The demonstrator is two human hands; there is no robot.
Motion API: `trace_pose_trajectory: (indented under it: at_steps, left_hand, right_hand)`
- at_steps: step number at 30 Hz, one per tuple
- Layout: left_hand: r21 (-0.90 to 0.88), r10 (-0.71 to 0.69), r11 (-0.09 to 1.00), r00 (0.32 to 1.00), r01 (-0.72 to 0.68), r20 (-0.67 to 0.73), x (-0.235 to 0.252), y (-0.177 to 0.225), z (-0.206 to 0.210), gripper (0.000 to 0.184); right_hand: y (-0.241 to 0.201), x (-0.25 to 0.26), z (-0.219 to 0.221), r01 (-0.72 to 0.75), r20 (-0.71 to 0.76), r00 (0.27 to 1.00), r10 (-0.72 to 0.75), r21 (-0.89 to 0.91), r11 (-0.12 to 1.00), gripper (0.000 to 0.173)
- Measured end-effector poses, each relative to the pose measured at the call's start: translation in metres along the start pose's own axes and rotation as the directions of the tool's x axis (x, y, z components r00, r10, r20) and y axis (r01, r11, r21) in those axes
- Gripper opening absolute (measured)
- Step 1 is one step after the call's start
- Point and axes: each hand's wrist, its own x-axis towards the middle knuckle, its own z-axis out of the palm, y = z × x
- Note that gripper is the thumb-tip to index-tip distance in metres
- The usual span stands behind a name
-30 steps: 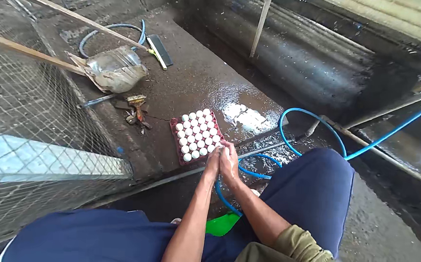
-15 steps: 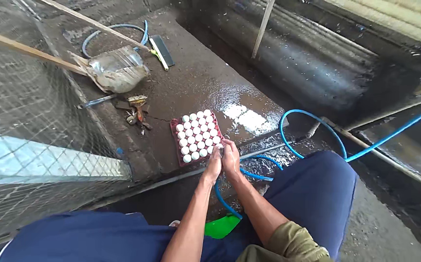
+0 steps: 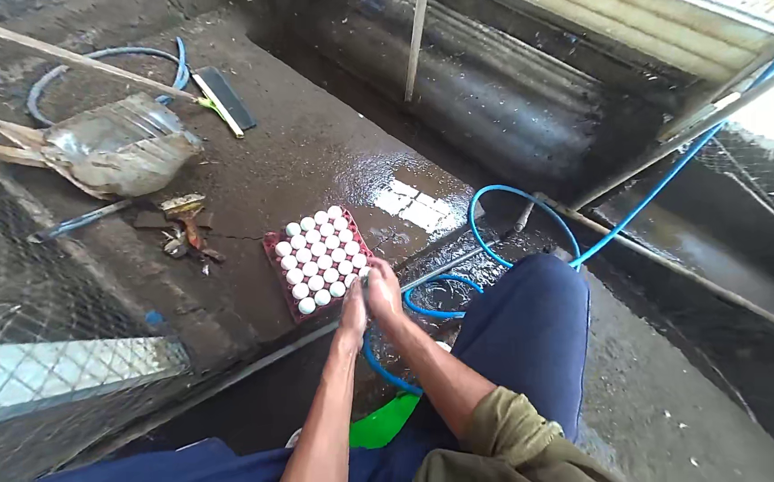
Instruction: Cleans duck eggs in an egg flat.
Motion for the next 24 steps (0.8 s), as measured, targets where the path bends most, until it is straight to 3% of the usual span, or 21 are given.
trace_pose_trajectory:
  at_steps: [2, 6, 9, 13, 17, 21, 24]
  left_hand:
    - [-0.001, 0.021, 1.0, 0.999, -0.021, -0.033, 0.0, 0.002, 0.004, 0.051]
    - [-0.027, 0.093, 0.995, 0.995, -0.094, -0.039, 0.006, -0.002, 0.004, 0.047]
    - [-0.019, 0.008, 1.0, 1.0, -0.008, 0.005, 0.009, -0.002, 0.002, 0.054]
    - [-0.058, 0.106, 0.993, 0.994, -0.107, -0.025, 0.006, -0.004, 0.003, 0.044]
    - [-0.057, -0.014, 0.998, 0.999, 0.016, 0.037, 0.006, 0.004, 0.004, 0.054]
    - [-0.061, 0.021, 0.998, 1.0, -0.02, 0.021, 0.006, 0.003, 0.0, 0.05]
    - [0.004, -0.053, 0.999, 0.997, 0.052, 0.051, 0.001, 0.01, -0.002, 0.051]
  right_hand:
    - [-0.005, 0.007, -0.001, -0.071, -0.022, 0.997, 0.071, 0.017, 0.997, 0.042]
    - [-0.002, -0.013, 0.002, 0.08, -0.005, 0.997, -0.08, -0.04, 0.996, 0.042]
    - [-0.003, 0.013, 0.001, -0.081, -0.058, 0.995, 0.082, 0.018, 0.997, 0.039]
    - [-0.003, -0.015, 0.002, 0.099, 0.005, 0.995, -0.099, -0.066, 0.993, 0.041]
    - [-0.004, 0.015, -0.002, -0.071, -0.044, 0.996, 0.073, 0.044, 0.997, 0.038]
    - [0.001, -0.009, 0.001, 0.1, -0.027, 0.995, -0.1, -0.022, 0.995, 0.041]
    - [0.002, 0.021, -0.003, -0.144, 0.007, 0.989, 0.145, 0.144, 0.979, 0.042]
